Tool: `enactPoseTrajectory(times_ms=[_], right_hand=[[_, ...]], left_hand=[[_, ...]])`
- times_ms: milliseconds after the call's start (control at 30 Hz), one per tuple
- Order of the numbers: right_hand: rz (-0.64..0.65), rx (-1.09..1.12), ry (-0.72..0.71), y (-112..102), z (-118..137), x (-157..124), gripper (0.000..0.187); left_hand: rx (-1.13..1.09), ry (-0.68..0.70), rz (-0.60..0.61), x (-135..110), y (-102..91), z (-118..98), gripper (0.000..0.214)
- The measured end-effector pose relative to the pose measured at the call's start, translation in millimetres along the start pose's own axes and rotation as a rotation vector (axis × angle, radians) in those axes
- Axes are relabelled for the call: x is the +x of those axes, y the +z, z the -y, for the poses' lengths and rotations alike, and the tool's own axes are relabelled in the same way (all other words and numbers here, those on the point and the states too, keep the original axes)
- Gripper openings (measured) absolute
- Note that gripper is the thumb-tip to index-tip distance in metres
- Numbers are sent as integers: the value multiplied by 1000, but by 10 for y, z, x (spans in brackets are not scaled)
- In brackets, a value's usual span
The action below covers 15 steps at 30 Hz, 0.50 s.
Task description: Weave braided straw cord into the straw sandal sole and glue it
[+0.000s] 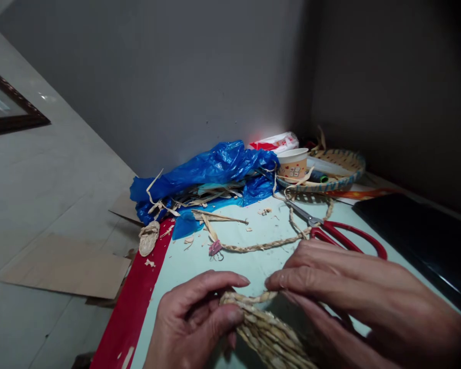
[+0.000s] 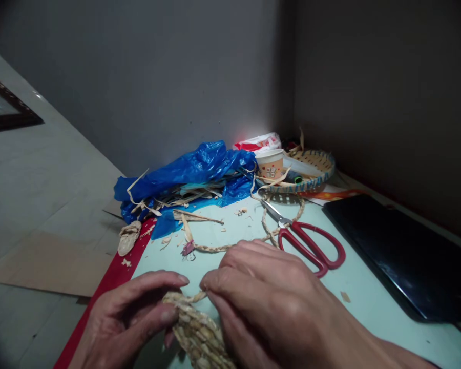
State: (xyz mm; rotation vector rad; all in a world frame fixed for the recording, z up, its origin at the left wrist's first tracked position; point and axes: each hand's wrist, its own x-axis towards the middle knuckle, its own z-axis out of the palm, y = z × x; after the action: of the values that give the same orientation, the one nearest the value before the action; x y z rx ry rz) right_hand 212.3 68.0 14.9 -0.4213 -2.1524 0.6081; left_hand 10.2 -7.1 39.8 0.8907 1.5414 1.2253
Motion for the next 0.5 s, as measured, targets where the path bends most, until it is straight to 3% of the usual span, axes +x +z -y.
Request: enactPoseTrajectory(times_ms=[167, 367, 500], right_hand=[[-113, -23, -21, 47, 11, 8, 19], [-17, -106, -29, 45, 46, 67, 30], [-22, -107, -53, 46, 19, 36, 27]], left_hand=[[73, 36, 90, 26, -33, 10, 15], [135, 135, 55, 73, -33, 24, 5], [97, 155, 27, 68, -35, 46, 4]])
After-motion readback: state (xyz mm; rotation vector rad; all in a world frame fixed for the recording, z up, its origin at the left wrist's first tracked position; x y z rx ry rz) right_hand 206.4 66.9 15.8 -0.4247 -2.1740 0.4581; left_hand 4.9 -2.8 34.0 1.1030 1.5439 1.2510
